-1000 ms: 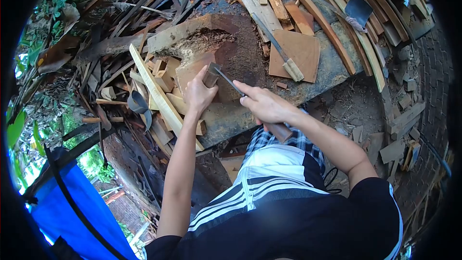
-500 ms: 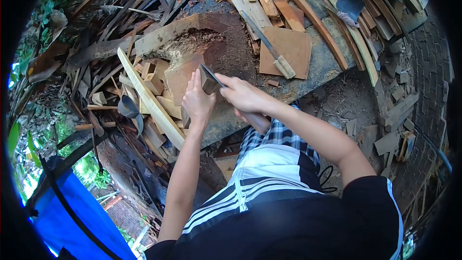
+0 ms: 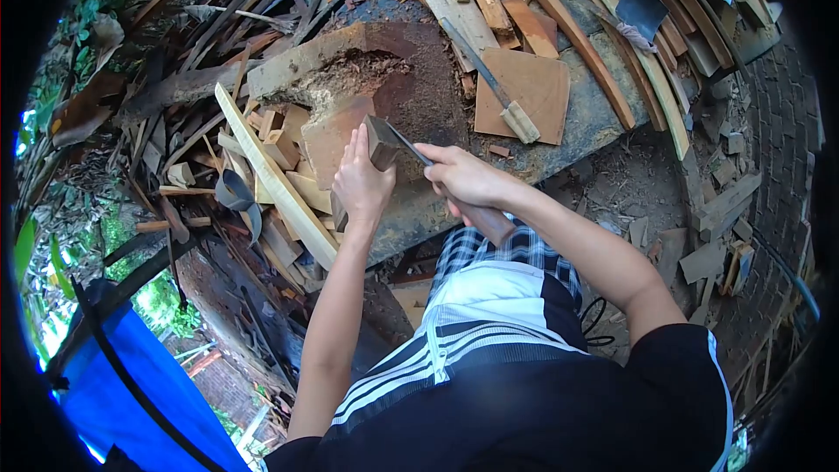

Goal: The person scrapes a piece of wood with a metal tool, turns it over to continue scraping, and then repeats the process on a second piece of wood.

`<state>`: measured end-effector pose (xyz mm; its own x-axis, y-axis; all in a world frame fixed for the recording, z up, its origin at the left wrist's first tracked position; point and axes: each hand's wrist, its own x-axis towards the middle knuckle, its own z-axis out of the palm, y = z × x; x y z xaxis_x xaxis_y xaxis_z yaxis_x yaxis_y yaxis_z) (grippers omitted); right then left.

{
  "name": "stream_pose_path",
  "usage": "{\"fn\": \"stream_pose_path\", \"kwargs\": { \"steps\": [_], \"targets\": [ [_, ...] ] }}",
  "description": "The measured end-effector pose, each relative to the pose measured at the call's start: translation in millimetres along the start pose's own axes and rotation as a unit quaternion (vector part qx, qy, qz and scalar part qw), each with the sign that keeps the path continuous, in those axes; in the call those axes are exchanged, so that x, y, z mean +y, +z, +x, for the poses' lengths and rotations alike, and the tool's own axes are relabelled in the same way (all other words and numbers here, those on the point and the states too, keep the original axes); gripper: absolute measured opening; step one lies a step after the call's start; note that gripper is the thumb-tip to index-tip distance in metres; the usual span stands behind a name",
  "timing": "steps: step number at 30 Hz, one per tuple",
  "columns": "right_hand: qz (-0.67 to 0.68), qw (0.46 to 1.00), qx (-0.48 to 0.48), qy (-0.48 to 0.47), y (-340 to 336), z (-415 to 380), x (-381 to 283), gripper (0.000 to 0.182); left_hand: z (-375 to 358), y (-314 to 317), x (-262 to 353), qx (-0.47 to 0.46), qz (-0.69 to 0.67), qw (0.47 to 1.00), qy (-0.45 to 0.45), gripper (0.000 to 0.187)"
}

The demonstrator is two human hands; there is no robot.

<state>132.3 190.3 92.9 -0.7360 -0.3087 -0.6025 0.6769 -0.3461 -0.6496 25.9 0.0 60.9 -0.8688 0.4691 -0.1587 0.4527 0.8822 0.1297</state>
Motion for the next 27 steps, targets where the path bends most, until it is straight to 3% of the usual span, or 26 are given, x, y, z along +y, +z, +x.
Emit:
{"fn": "stream_pose_path", "kwargs": {
  "steps": [3, 7, 12, 18, 21, 27],
  "targets": [
    [0.004, 1.000, 0.001, 0.004, -3.3, 18.4, 2.2, 0.063, 5.6, -6.3, 2.6, -0.031, 0.003, 0.999, -0.033, 0.074],
    [-0.027, 1.000, 0.000, 0.003, 6.2, -23.2, -6.1, 0.064, 4.5, -7.7, 1.1, -0.043, -0.007, 0.999, -0.031, 0.074],
    [0.037, 0.999, 0.018, 0.012, 6.3, 19.4, 6.4, 0.065, 0.6, -1.8, 3.7, 0.005, 0.013, 1.000, -0.007, 0.073],
    [-0.057, 0.998, 0.013, 0.007, 8.6, -27.0, -13.7, 0.063, 1.1, -1.1, 1.9, 0.002, 0.002, 1.000, -0.012, 0.074],
    [-0.019, 1.000, 0.009, -0.001, 3.0, 24.5, -1.9, 0.062, 0.6, -2.6, 4.5, 0.001, 0.014, 1.000, -0.013, 0.074],
    [-0.081, 0.997, 0.013, -0.002, 6.3, -2.6, -6.7, 0.063, 0.3, 1.0, 2.1, 0.013, 0.002, 1.000, -0.016, 0.075]
  ]
}}
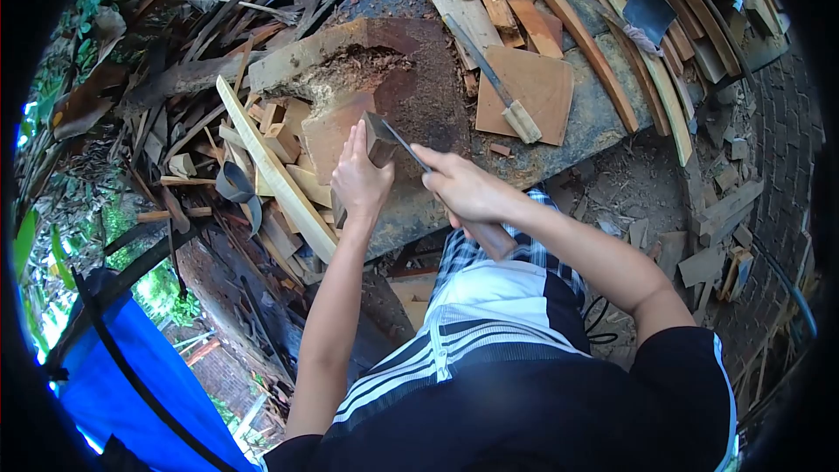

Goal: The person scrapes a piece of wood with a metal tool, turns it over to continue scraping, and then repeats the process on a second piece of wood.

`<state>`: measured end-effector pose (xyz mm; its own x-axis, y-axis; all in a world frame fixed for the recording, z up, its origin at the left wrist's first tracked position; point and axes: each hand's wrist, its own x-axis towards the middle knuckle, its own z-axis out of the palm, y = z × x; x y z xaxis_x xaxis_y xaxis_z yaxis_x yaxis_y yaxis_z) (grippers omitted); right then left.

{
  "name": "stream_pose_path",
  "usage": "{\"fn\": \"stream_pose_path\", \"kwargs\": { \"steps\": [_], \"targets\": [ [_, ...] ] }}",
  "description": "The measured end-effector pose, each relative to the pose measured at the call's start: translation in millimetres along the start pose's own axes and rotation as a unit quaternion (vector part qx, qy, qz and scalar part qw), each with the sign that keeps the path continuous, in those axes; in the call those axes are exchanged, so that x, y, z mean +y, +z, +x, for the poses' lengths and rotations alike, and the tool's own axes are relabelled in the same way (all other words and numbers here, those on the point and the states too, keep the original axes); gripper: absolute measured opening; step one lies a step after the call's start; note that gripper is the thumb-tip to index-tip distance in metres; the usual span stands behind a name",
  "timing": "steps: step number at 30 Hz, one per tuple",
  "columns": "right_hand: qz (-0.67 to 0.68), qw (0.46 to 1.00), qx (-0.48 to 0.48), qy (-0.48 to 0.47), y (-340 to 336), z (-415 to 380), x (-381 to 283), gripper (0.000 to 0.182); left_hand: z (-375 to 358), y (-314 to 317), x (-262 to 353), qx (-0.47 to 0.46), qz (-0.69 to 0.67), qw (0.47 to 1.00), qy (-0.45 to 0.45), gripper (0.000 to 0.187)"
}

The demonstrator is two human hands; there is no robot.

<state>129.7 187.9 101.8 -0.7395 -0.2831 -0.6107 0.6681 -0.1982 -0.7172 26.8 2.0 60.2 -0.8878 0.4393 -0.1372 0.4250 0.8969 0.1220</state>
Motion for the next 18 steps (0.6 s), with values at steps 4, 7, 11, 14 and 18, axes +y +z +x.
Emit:
{"fn": "stream_pose_path", "kwargs": {
  "steps": [4, 7, 11, 14, 18],
  "targets": [
    [0.027, 1.000, -0.002, -0.011, -0.4, 41.3, 8.1, 0.063, 7.5, -10.0, -1.3, -0.002, 0.003, 1.000, 0.002, 0.073],
    [0.051, 0.999, -0.012, -0.012, -9.1, 35.8, 19.4, 0.062, 25.6, -22.9, -18.2, -0.078, -0.093, 0.992, 0.042, 0.063],
    [-0.052, 0.995, 0.089, -0.008, -24.7, -0.1, 29.7, 0.061, 73.7, -54.7, -49.9, -0.219, -0.128, 0.959, 0.130, 0.054],
    [-0.113, 0.984, 0.134, -0.019, -36.5, -1.3, 52.7, 0.061, 116.3, -54.2, -62.6, -0.403, -0.160, 0.900, 0.039, 0.049],
    [-0.242, 0.931, 0.216, -0.166, -33.1, 8.8, 88.7, 0.058, 124.9, -51.8, -71.6, -0.382, -0.256, 0.886, 0.063, 0.050]
  ]
}}
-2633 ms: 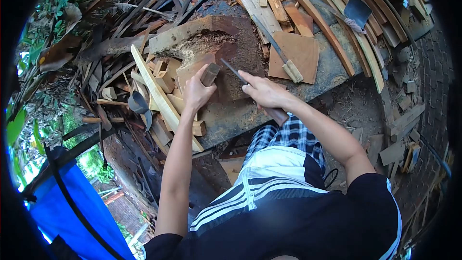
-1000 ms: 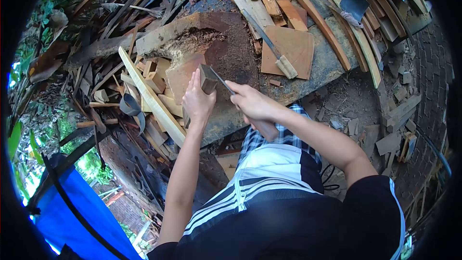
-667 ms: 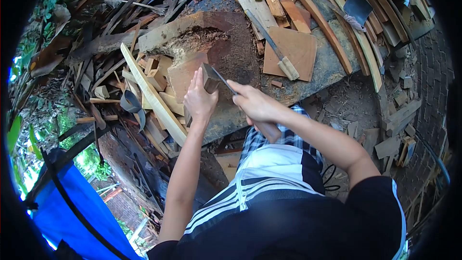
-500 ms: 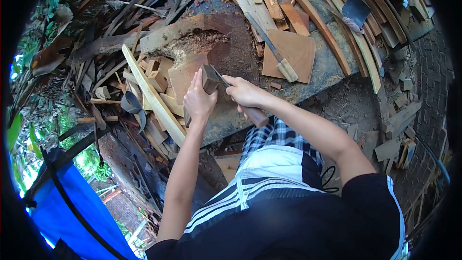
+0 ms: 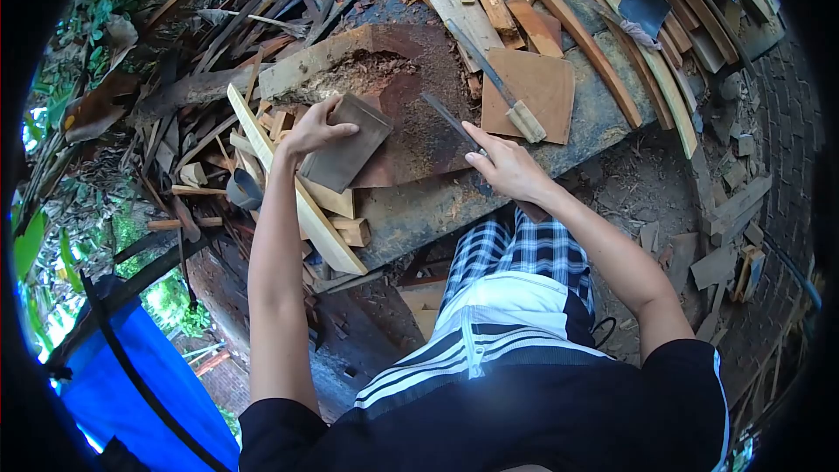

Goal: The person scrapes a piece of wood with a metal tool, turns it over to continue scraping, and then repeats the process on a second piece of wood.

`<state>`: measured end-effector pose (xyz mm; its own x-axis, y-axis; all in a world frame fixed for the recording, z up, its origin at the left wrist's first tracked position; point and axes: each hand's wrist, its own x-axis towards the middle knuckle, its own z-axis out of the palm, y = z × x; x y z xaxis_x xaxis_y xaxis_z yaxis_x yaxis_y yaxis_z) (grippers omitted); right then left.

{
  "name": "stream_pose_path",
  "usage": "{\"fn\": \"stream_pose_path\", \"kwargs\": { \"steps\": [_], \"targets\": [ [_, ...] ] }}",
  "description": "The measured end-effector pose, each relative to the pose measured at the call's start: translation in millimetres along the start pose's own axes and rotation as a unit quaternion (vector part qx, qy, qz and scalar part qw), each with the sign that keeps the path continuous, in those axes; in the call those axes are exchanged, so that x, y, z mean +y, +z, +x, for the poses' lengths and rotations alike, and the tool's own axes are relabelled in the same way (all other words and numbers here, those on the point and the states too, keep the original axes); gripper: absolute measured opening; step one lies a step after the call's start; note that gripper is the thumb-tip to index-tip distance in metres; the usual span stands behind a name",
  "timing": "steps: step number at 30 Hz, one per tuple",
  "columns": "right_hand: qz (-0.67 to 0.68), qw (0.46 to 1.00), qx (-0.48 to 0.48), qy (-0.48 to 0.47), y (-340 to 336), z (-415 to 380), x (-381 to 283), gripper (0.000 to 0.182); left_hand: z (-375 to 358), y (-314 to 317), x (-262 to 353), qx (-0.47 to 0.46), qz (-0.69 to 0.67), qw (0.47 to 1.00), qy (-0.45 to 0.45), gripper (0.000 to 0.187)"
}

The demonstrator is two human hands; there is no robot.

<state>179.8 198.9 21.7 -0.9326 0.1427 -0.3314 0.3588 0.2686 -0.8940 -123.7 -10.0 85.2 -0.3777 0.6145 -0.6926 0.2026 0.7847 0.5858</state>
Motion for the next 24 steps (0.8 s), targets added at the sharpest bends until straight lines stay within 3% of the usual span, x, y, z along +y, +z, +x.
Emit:
{"fn": "stream_pose_path", "kwargs": {
  "steps": [3, 5, 6, 7, 10, 11, 13, 14, 16, 24],
  "targets": [
    [-0.077, 0.993, 0.070, -0.061, 17.2, 0.1, 5.8, 0.055, 4.7, 10.8, -4.3, 0.058, 0.001, 0.998, 0.039, 0.057],
    [-0.078, 0.995, 0.049, -0.029, 20.9, -2.1, -4.7, 0.054, 13.8, 15.3, -10.9, 0.102, -0.036, 0.994, 0.020, 0.059],
    [-0.082, 0.996, 0.030, 0.003, 19.7, -2.2, -13.4, 0.054, 20.9, 18.1, -24.7, 0.136, 0.046, 0.988, 0.058, 0.056],
    [-0.085, 0.996, 0.029, 0.001, 20.9, -3.5, -19.5, 0.054, 25.3, 23.4, -34.1, 0.138, 0.044, 0.988, 0.059, 0.056],
    [-0.115, 0.993, 0.028, -0.007, 33.6, -5.0, -31.5, 0.054, 33.6, 45.8, -48.9, 0.286, 0.128, 0.939, 0.145, 0.046],
    [-0.119, 0.992, 0.026, -0.011, 39.1, -3.2, -32.7, 0.054, 35.0, 61.3, -49.9, 0.388, 0.168, 0.897, 0.127, 0.039],
    [-0.108, 0.993, 0.037, -0.035, 47.4, 1.2, -38.2, 0.055, 35.0, 82.7, -48.0, 0.449, 0.177, 0.874, -0.056, 0.034],
    [-0.109, 0.991, 0.054, -0.063, 53.5, 4.7, -36.0, 0.056, 39.5, 89.9, -46.3, 0.456, 0.172, 0.871, -0.058, 0.034],
    [-0.134, 0.989, 0.042, -0.046, 54.6, 2.1, -46.9, 0.057, 44.4, 104.8, -45.6, 0.549, 0.209, 0.808, -0.046, 0.033],
    [-0.256, 0.963, 0.052, -0.060, 63.9, 20.6, -56.6, 0.061, 45.4, 105.8, -38.3, 0.569, 0.183, 0.797, -0.090, 0.034]
  ]
}}
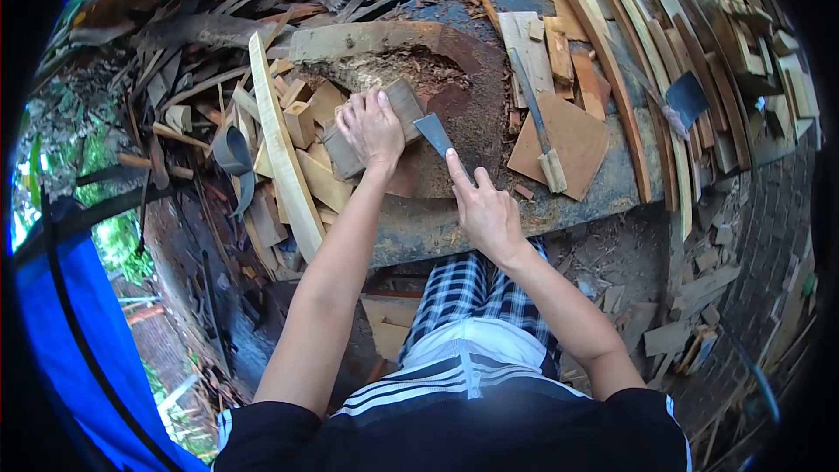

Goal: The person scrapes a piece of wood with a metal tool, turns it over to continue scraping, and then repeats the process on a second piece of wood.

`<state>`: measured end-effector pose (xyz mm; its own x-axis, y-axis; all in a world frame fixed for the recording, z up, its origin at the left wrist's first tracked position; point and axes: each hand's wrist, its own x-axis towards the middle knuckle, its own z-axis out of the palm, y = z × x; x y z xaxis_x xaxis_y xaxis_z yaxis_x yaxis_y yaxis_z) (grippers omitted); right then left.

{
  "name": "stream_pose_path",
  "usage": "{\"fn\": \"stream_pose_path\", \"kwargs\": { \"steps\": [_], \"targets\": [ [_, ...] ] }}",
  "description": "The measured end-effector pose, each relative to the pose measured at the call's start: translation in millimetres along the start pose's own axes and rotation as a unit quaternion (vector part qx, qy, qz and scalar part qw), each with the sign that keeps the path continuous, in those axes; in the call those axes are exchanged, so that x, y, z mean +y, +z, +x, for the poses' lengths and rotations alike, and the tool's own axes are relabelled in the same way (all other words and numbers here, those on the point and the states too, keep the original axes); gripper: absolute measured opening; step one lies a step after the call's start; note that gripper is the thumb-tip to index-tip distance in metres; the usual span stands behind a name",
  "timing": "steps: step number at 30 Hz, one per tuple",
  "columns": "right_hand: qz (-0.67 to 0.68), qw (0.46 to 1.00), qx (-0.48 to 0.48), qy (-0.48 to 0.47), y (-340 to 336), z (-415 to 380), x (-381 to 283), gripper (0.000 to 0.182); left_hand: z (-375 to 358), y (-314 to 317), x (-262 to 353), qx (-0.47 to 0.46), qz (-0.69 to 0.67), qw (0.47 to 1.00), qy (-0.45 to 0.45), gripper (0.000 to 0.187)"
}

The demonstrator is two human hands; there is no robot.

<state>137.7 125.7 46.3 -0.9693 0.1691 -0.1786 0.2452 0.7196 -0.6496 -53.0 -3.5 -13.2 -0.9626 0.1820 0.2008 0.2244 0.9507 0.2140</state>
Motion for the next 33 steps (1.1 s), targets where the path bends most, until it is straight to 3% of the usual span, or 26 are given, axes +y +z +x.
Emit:
{"fn": "stream_pose_path", "kwargs": {
  "steps": [5, 11, 15, 23, 29, 33],
  "targets": [
    [-0.049, 0.998, 0.017, -0.028, 2.5, -3.6, 7.4, 0.059, 1.1, 1.2, 1.3, 0.018, 0.021, 1.000, 0.013, 0.033],
    [-0.037, 0.995, 0.077, -0.042, 16.6, 55.4, -2.3, 0.054, 0.5, -2.4, 3.8, 0.031, 0.022, 0.999, 0.015, 0.032],
    [-0.067, 0.997, -0.001, -0.032, -2.3, 8.1, 5.6, 0.057, 2.7, -2.9, 6.1, 0.021, 0.010, 1.000, -0.007, 0.031],
    [-0.088, 0.995, 0.024, -0.044, 2.7, 51.3, -4.7, 0.059, 0.9, -6.1, 6.7, 0.019, 0.013, 1.000, -0.008, 0.030],
    [-0.103, 0.993, 0.009, -0.063, -1.5, 16.0, 7.2, 0.065, 0.6, -7.4, 8.1, 0.026, 0.007, 1.000, -0.006, 0.026],
    [-0.139, 0.984, 0.070, -0.085, 13.6, 77.0, -2.7, 0.066, 0.6, -8.9, 8.3, 0.029, 0.008, 0.999, -0.010, 0.026]
  ]
}}
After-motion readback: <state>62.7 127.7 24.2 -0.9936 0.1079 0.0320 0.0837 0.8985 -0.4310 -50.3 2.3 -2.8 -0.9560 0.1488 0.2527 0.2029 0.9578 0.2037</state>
